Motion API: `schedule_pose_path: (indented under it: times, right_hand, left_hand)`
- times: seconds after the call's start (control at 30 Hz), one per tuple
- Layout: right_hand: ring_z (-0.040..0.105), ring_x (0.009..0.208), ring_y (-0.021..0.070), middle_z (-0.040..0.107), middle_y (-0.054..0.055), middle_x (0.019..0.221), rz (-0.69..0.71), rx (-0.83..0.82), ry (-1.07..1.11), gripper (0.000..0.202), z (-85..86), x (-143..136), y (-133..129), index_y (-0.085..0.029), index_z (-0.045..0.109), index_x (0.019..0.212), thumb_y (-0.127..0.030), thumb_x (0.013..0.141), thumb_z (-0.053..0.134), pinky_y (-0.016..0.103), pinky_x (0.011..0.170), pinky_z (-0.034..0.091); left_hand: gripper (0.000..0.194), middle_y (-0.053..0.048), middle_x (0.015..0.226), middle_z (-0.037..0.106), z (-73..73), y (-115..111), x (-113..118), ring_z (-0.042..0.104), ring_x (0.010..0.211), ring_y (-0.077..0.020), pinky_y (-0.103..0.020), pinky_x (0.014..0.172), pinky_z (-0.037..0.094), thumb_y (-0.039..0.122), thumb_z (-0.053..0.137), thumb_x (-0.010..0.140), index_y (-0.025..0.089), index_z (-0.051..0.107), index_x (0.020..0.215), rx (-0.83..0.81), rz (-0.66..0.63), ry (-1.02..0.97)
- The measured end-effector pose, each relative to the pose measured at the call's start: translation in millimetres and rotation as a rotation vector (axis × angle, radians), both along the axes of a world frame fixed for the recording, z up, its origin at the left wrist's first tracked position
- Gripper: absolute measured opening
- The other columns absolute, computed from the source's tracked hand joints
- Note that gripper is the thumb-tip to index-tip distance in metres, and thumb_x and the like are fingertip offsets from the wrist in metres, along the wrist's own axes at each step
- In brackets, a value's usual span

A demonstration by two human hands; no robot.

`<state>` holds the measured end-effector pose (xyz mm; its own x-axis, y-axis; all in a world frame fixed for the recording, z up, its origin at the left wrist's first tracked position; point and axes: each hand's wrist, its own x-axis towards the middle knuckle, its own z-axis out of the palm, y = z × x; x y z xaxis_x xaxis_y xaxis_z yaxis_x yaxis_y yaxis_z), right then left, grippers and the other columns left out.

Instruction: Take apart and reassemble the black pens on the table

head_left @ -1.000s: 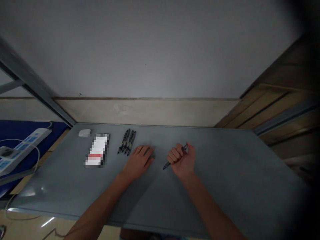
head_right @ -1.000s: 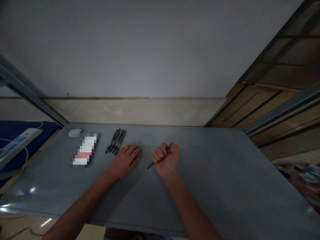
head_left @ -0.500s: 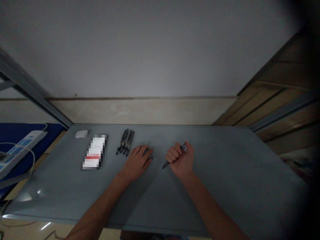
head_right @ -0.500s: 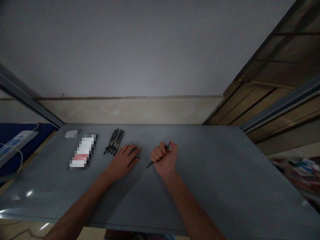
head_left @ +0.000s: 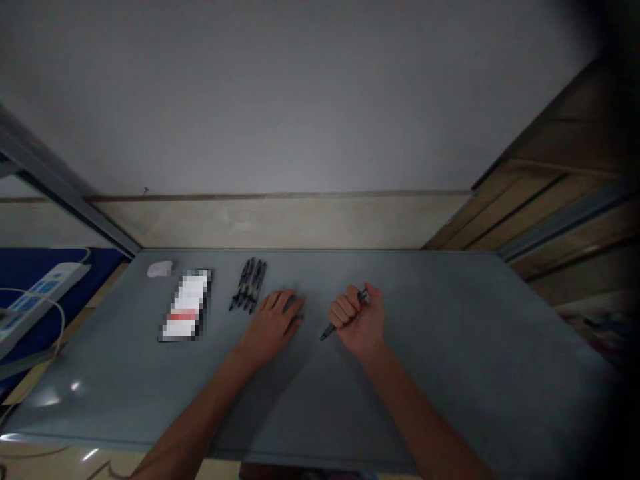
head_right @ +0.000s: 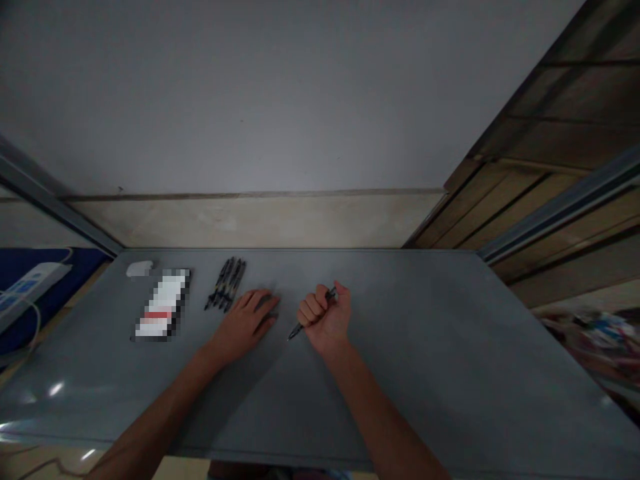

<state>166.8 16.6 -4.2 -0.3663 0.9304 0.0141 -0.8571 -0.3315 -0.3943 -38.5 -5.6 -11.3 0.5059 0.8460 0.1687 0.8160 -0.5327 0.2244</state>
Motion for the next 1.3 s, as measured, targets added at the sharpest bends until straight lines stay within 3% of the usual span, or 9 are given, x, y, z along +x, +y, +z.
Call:
schedule_pose_path:
  times: [0.33, 0.53, 0.6, 0.7, 0.83, 0.9, 0.97, 1.13, 1.3]
  right_hand:
    - [0.01, 0.041, 0.01, 0.012, -0.006, 0.046, -0.003, -0.027, -0.102, 0.056, 8.8, -1.8, -3.1, -0.02, 0.025, 0.052, -0.06, 0.09, 0.033, 0.024, 0.038, 0.017]
    - [0.013, 0.042, 0.0099, 0.016, -0.008, 0.051, -0.006, -0.026, -0.251, 0.043, 13.3, -13.3, -1.7, -0.023, 0.047, 0.071, -0.06, 0.091, 0.038, 0.021, 0.038, 0.019]
    - [0.016, 0.042, 0.0099, 0.018, -0.008, 0.052, -0.016, -0.017, -0.288, 0.036, 13.9, -20.3, -2.8, -0.025, 0.051, 0.08, -0.058, 0.092, 0.04, 0.02, 0.04, 0.023]
    - [0.029, 0.046, 0.0101, 0.027, -0.007, 0.055, -0.064, -0.008, -0.33, 0.035, 12.7, -27.8, -3.8, -0.025, 0.051, 0.081, -0.058, 0.091, 0.042, 0.022, 0.048, 0.036]
    - [0.051, 0.065, 0.0137, 0.049, -0.001, 0.07, -0.265, 0.052, -0.549, 0.035, 4.3, -23.6, 1.6, -0.023, 0.056, 0.08, -0.056, 0.089, 0.048, 0.029, 0.065, 0.046]
    - [0.052, 0.067, 0.0146, 0.053, 0.001, 0.073, -0.421, 0.079, -0.764, 0.033, -0.4, -17.0, 5.8, -0.022, 0.061, 0.084, -0.054, 0.088, 0.052, 0.028, 0.062, 0.046]
    - [0.049, 0.06, 0.014, 0.053, 0.0, 0.067, -0.463, 0.131, -0.951, 0.033, -2.8, -10.8, 8.9, -0.021, 0.064, 0.089, -0.051, 0.087, 0.054, 0.026, 0.057, 0.043]
    - [0.053, 0.058, 0.014, 0.057, 0.0, 0.063, -0.246, 0.371, -1.178, 0.032, 0.2, -8.6, 6.8, -0.019, 0.063, 0.077, -0.045, 0.09, 0.051, 0.026, 0.059, 0.043]
    - [0.056, 0.06, 0.0138, 0.063, 0.0, 0.066, -0.052, 0.641, -1.554, 0.023, -5.8, -24.9, -5.5, -0.02, 0.064, 0.08, -0.036, 0.091, 0.052, 0.024, 0.057, 0.039]
  left_hand:
    - [0.042, -0.009, 0.134, 0.046, 0.0, -0.2, 0.9, 0.039, 0.124, -0.0258, -0.046, 0.104, 0.036, 0.038, 0.04, 0.095, 0.024, 0.044, 0.135, -0.018, 0.007, -0.037]
    - [0.036, -0.008, 0.124, 0.052, 15.4, -12.9, 15.5, 0.039, 0.124, -0.0231, -0.045, 0.108, 0.032, 0.032, 0.031, 0.098, 0.02, 0.057, 0.119, -0.108, -0.076, -0.233]
    - [0.031, -0.009, 0.119, 0.054, 16.0, -19.1, 24.4, 0.042, 0.12, -0.022, -0.041, 0.106, 0.034, 0.034, 0.036, 0.097, 0.019, 0.06, 0.109, -0.171, -0.146, -0.33]
    - [0.025, -0.009, 0.107, 0.058, 8.3, -23.9, 34.9, 0.049, 0.108, -0.0214, -0.038, 0.097, 0.042, 0.036, 0.047, 0.093, 0.016, 0.061, 0.099, -0.227, -0.138, -0.457]
    - [0.021, -0.009, 0.106, 0.06, 0.2, -17.2, 32.5, 0.053, 0.105, -0.0194, -0.035, 0.096, 0.043, 0.031, 0.046, 0.094, 0.017, 0.062, 0.092, -0.203, -0.029, -0.62]
    - [0.023, -0.008, 0.106, 0.06, 3.5, -10.2, 23.9, 0.054, 0.103, -0.0186, -0.035, 0.096, 0.043, 0.032, 0.046, 0.094, 0.018, 0.063, 0.092, -0.165, 0.084, -0.697]
    - [0.024, -0.007, 0.104, 0.061, 9.9, -2.9, 12.2, 0.056, 0.1, -0.018, -0.034, 0.092, 0.045, 0.036, 0.049, 0.092, 0.019, 0.065, 0.089, -0.135, 0.189, -0.762]
    - [0.031, -0.004, 0.086, 0.065, 16.6, 10.6, -15.5, 0.059, 0.072, -0.0137, -0.026, 0.066, 0.048, 0.046, 0.052, 0.088, 0.018, 0.065, 0.092, -0.231, 0.414, -1.006]
    - [0.035, -0.003, 0.074, 0.064, 6.4, 16.8, -20.5, 0.058, 0.064, -0.0134, -0.025, 0.06, 0.046, 0.051, 0.053, 0.085, 0.017, 0.062, 0.084, -0.24, 0.55, -1.113]
